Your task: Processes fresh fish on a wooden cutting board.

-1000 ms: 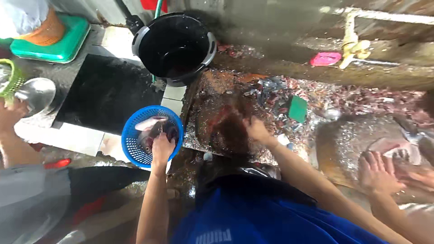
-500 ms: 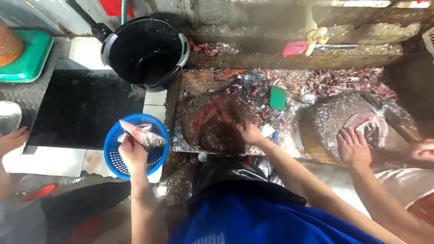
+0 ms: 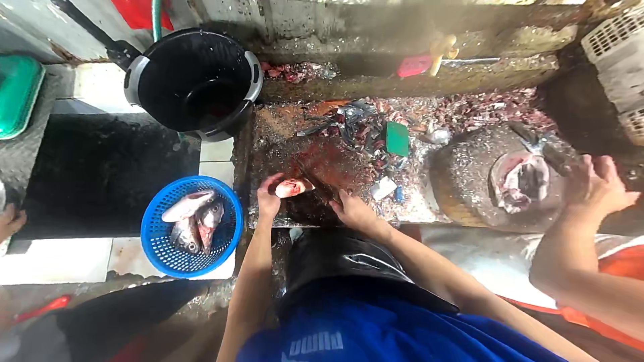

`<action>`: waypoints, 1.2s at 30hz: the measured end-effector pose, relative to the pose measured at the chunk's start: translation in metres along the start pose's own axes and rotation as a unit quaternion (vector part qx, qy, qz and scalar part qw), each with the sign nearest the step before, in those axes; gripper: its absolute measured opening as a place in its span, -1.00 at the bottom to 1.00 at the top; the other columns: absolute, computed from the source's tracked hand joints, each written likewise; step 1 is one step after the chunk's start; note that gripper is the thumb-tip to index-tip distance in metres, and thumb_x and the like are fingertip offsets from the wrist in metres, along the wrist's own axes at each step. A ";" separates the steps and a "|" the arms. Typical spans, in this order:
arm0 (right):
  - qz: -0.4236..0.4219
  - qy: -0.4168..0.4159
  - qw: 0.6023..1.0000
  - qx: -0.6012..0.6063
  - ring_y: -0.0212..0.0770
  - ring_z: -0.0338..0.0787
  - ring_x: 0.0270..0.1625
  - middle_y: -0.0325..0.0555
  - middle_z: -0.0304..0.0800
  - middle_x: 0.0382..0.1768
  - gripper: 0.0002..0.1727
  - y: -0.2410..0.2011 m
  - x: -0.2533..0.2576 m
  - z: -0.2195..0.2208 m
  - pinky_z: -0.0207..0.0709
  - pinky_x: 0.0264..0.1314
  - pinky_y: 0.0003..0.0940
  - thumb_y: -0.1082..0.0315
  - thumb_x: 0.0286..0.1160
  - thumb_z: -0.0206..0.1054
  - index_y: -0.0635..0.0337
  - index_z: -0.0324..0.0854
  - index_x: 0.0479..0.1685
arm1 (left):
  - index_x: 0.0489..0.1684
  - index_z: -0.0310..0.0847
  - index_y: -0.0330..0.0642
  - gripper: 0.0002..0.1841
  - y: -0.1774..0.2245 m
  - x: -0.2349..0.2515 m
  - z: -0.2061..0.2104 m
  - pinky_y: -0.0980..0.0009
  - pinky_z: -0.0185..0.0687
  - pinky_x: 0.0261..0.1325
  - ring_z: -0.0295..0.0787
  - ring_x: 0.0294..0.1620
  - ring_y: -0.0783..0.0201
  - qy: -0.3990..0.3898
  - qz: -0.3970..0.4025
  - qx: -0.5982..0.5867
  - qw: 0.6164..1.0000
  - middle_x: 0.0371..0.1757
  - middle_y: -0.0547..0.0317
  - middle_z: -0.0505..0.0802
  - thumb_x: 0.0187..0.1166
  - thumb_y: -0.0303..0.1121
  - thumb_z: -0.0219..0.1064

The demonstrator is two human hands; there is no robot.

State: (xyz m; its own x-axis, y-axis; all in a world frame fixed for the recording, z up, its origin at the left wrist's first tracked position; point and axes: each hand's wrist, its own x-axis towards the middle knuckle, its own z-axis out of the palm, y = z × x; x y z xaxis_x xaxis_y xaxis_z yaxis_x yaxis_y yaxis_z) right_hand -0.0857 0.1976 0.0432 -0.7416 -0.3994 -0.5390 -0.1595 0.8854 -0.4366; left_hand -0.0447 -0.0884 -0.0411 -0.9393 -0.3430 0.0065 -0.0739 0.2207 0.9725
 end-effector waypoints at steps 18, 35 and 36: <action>0.049 -0.015 0.998 -0.026 0.24 0.86 0.15 0.20 0.84 0.00 -0.39 -0.020 0.005 -0.003 0.70 0.15 0.28 -0.18 0.80 -0.04 0.15 0.43 0.46 | -0.13 0.85 -0.12 -0.60 0.041 -0.029 0.047 -0.01 0.82 0.13 0.92 -0.10 0.18 0.067 -0.145 0.146 0.976 -0.20 0.10 0.95 0.32 -0.01 0.67; 0.030 0.033 0.975 -0.219 0.31 0.89 -0.19 0.20 0.80 -0.26 -0.69 -0.076 0.003 -0.049 0.72 -0.28 0.26 0.30 0.74 0.13 0.18 0.42 0.34 | -0.04 0.77 -0.28 -0.64 0.094 0.060 0.038 -0.26 0.64 0.27 0.80 0.17 -0.20 -0.112 -0.185 0.312 0.925 0.02 -0.24 0.85 0.52 -0.11 0.44; 0.021 0.038 0.974 -0.221 0.31 0.89 -0.20 0.20 0.80 -0.26 -0.71 -0.077 0.010 -0.049 0.72 -0.29 0.25 0.33 0.72 0.14 0.19 0.43 0.31 | 0.00 0.77 -0.29 -0.62 0.092 0.065 0.036 -0.26 0.63 0.30 0.79 0.20 -0.20 -0.117 -0.191 0.309 0.924 0.06 -0.25 0.85 0.53 -0.11 0.44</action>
State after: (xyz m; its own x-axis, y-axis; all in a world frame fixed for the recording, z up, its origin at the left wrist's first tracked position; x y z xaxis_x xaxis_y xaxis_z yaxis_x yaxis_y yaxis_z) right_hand -0.1122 0.1371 0.1067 -0.7977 -0.3558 -0.4869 -0.3798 0.9236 -0.0528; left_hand -0.1247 -0.0574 0.0407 -0.8466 -0.3124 -0.4308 -0.5243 0.6286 0.5744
